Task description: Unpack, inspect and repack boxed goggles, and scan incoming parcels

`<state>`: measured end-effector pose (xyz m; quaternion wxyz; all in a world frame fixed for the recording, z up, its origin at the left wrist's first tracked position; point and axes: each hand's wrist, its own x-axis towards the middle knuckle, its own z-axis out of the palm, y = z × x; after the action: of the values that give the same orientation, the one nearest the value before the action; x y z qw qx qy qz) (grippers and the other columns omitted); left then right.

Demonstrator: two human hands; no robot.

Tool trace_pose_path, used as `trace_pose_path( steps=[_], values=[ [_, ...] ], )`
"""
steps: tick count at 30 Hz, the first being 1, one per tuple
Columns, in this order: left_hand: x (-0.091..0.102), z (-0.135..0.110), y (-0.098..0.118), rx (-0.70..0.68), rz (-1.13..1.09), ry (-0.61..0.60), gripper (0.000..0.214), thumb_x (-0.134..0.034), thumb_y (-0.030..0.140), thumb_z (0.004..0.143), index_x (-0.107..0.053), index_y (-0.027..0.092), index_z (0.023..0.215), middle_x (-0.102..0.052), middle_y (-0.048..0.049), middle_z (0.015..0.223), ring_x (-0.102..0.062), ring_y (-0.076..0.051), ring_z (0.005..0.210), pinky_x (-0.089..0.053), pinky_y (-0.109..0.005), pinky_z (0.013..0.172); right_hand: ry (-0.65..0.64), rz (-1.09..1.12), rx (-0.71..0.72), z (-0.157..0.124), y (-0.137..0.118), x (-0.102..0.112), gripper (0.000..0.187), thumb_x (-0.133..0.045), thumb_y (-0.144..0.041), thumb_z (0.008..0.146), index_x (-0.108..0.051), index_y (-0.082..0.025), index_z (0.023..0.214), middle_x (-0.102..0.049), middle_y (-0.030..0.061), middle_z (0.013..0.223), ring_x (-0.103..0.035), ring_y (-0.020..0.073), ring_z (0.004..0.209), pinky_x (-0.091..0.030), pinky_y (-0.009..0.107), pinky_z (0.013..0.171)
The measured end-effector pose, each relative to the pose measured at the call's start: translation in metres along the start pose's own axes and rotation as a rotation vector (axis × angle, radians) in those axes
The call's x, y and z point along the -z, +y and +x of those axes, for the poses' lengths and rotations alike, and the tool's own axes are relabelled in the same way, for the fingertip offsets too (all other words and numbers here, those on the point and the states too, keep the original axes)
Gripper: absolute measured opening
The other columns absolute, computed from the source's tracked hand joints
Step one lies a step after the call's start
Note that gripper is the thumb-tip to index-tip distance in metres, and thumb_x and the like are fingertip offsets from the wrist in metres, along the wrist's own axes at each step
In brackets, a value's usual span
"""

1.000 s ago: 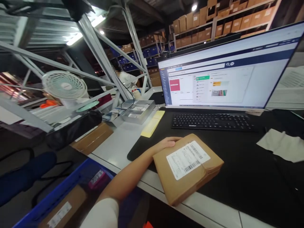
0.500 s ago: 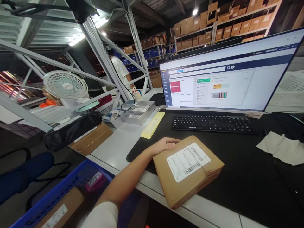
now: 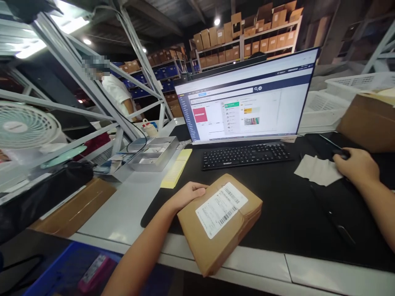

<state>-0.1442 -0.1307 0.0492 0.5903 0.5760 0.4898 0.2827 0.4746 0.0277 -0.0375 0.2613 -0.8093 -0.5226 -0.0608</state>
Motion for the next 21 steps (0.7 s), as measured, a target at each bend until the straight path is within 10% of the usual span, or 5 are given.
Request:
trace_pose_path(
  steps=[21],
  values=[
    [0.031,-0.009,0.006,0.092,0.192,-0.229,0.065,-0.072,0.076,0.076,-0.079,0.011,0.080,-0.067,-0.0055,0.064,-0.046,-0.012,0.051,-0.031,-0.022,0.048,-0.081,0.017,-0.003,-0.005,-0.011,0.012,0.055,-0.047,-0.044,0.100,-0.055,-0.012,0.144,-0.055,0.0215,0.144,-0.052,0.0311,0.126,-0.037,0.037,0.098]
  ],
)
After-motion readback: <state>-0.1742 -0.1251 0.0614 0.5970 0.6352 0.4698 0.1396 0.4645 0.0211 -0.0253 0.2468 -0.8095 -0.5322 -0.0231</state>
